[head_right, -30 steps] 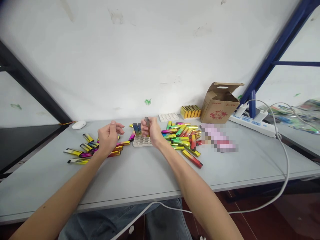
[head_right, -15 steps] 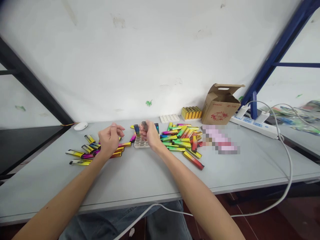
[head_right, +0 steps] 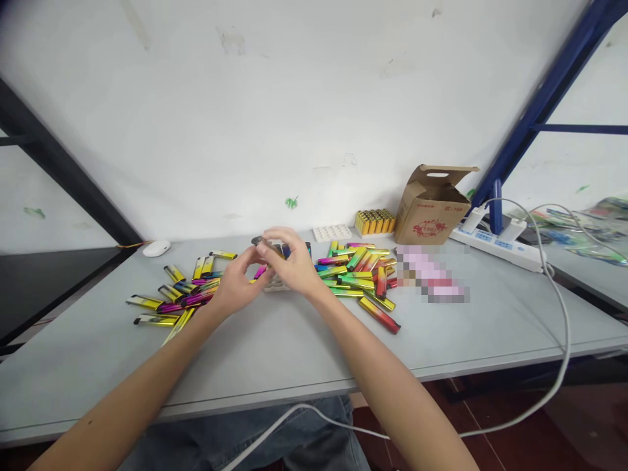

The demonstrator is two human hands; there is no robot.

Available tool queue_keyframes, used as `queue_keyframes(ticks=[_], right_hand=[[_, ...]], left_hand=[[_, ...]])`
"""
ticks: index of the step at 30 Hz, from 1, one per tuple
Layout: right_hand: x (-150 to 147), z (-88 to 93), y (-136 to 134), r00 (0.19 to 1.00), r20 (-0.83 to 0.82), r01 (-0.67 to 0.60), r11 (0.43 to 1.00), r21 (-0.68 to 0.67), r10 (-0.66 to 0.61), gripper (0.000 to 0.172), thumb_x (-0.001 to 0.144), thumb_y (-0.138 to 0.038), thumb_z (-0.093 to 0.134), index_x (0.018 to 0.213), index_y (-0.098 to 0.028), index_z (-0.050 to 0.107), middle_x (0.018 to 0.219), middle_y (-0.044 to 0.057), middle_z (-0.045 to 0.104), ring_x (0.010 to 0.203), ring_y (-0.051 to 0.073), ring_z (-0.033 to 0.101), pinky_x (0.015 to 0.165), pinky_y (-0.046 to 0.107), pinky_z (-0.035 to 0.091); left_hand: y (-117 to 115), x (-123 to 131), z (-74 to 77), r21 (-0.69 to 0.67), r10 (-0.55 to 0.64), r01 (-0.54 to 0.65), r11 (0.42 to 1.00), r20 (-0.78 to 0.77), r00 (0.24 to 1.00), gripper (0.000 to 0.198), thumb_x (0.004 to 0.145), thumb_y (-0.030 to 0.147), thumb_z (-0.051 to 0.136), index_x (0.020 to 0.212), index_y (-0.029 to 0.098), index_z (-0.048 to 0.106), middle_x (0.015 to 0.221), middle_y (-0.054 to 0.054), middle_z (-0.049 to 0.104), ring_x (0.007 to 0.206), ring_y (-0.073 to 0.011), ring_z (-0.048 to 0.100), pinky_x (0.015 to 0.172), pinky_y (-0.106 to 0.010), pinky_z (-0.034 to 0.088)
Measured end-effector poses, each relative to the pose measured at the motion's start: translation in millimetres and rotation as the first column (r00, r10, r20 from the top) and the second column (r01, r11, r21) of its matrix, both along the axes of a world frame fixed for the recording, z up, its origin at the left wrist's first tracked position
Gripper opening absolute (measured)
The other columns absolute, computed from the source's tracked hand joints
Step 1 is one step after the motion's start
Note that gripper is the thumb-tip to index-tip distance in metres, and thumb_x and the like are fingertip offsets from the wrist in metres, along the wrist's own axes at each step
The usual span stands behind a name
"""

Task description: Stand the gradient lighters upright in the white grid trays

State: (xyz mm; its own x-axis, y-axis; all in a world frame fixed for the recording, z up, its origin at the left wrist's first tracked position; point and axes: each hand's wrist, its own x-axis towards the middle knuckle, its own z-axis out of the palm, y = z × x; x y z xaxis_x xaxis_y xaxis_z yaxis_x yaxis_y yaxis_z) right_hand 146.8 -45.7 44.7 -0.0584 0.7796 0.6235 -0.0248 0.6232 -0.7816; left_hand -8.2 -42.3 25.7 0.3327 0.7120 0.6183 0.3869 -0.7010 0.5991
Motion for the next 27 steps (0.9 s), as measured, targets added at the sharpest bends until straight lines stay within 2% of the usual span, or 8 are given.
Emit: queue_keyframes(ticks=[4, 7, 10, 12, 15, 18, 21, 27], right_hand=[[-1.4, -0.1, -3.8, 0.985, 0.167, 0.031, 0.995, 0.092, -0.046, 0.017, 0.081, -0.036, 0.067, 0.093, -0.024, 0.07, 0.123, 0.008, 0.058, 0.125, 0.022, 0.05, 0.107, 0.039, 0.039], [0.9, -2.0, 0.8, 0.989, 0.109, 0.093, 0.993, 0.077, -0.102, 0.024, 0.085, -0.038, 0.061, 0.103, -0.025, 0.069, 0.126, 0.009, 0.056, 0.124, 0.021, 0.051, 0.1, 0.037, 0.045], [7.3, -5.4, 10.5, 0.978, 0.0, 0.211, 0.977, -0.022, -0.211, 0.027, 0.089, -0.042, 0.052, 0.099, -0.023, 0.068, 0.115, 0.008, 0.062, 0.112, 0.021, 0.057, 0.09, 0.035, 0.049], [11.6, -8.1, 16.5, 0.962, -0.024, 0.269, 0.958, -0.097, -0.273, 0.029, 0.09, -0.043, 0.048, 0.094, -0.021, 0.067, 0.108, 0.008, 0.065, 0.103, 0.02, 0.06, 0.086, 0.035, 0.049], [14.9, -11.0, 20.4, 0.948, -0.029, 0.311, 0.94, -0.139, -0.317, 0.029, 0.09, -0.041, 0.046, 0.09, -0.02, 0.066, 0.104, 0.007, 0.066, 0.094, 0.02, 0.061, 0.081, 0.033, 0.048], [14.2, -11.7, 18.8, 0.946, -0.037, 0.315, 0.942, -0.117, -0.321, 0.028, 0.09, -0.04, 0.045, 0.088, -0.02, 0.065, 0.1, 0.006, 0.066, 0.087, 0.018, 0.061, 0.077, 0.031, 0.047], [12.2, -11.1, 15.6, 0.946, -0.029, 0.321, 0.944, -0.081, -0.324, 0.028, 0.092, -0.038, 0.044, 0.088, -0.02, 0.064, 0.098, 0.005, 0.065, 0.084, 0.017, 0.059, 0.075, 0.03, 0.046], [9.3, -10.5, 11.6, 0.94, 0.012, 0.341, 0.939, -0.038, -0.341, 0.028, 0.094, -0.036, 0.041, 0.09, -0.02, 0.064, 0.098, 0.005, 0.064, 0.085, 0.017, 0.058, 0.075, 0.03, 0.044]], left_hand=[[3.6, 1.9, -5.6, -0.122, 0.002, 0.006, 0.992, 0.067, 0.998, 0.029, 0.09, 0.039, 0.054, 0.107, 0.017, 0.064, 0.104, -0.01, 0.07, 0.098, -0.0233, 0.065, 0.088, -0.036, 0.05], [6.3, 1.6, -1.8, -0.219, 0.017, 0.031, 0.975, 0.213, 0.977, 0.029, 0.091, 0.042, 0.054, 0.095, 0.016, 0.065, 0.092, -0.008, 0.07, 0.09, -0.0217, 0.066, 0.085, -0.035, 0.051], [7.5, -0.8, 7.7, -0.335, 0.048, 0.125, 0.934, 0.463, 0.885, 0.023, 0.086, 0.039, 0.06, 0.092, 0.017, 0.062, 0.078, -0.003, 0.066, 0.072, -0.0162, 0.063, 0.074, -0.031, 0.051], [7.7, -4.6, 14.5, -0.422, 0.045, 0.269, 0.866, 0.601, 0.798, 0.02, 0.083, 0.036, 0.063, 0.09, 0.017, 0.062, 0.065, 0.002, 0.056, 0.058, -0.0119, 0.054, 0.062, -0.027, 0.048], [8.0, -10.8, 21.9, -0.527, 0.036, 0.502, 0.686, 0.713, 0.7, 0.032, 0.084, 0.046, 0.054, 0.076, 0.017, 0.06, 0.055, 0.005, 0.037, 0.049, -0.01, 0.042, 0.05, -0.024, 0.04], [8.4, -13.3, 23.7, -0.581, 0.058, 0.586, 0.564, 0.736, 0.674, 0.043, 0.088, 0.052, 0.044, 0.061, 0.018, 0.048, 0.053, 0.004, 0.031, 0.046, -0.0098, 0.037, 0.046, -0.024, 0.036], [8.5, -12.1, 22.3, -0.62, 0.089, 0.561, 0.549, 0.71, 0.698, 0.042, 0.089, 0.047, 0.039, 0.057, 0.02, 0.04, 0.051, 0.005, 0.028, 0.042, -0.009, 0.032, 0.043, -0.023, 0.032], [7.6, -9.2, 22.5, -0.651, 0.147, 0.466, 0.6, 0.662, 0.735, 0.041, 0.087, 0.048, 0.031, 0.055, 0.022, 0.031, 0.048, 0.007, 0.018, 0.037, -0.0079, 0.018, 0.037, -0.021, 0.019]])
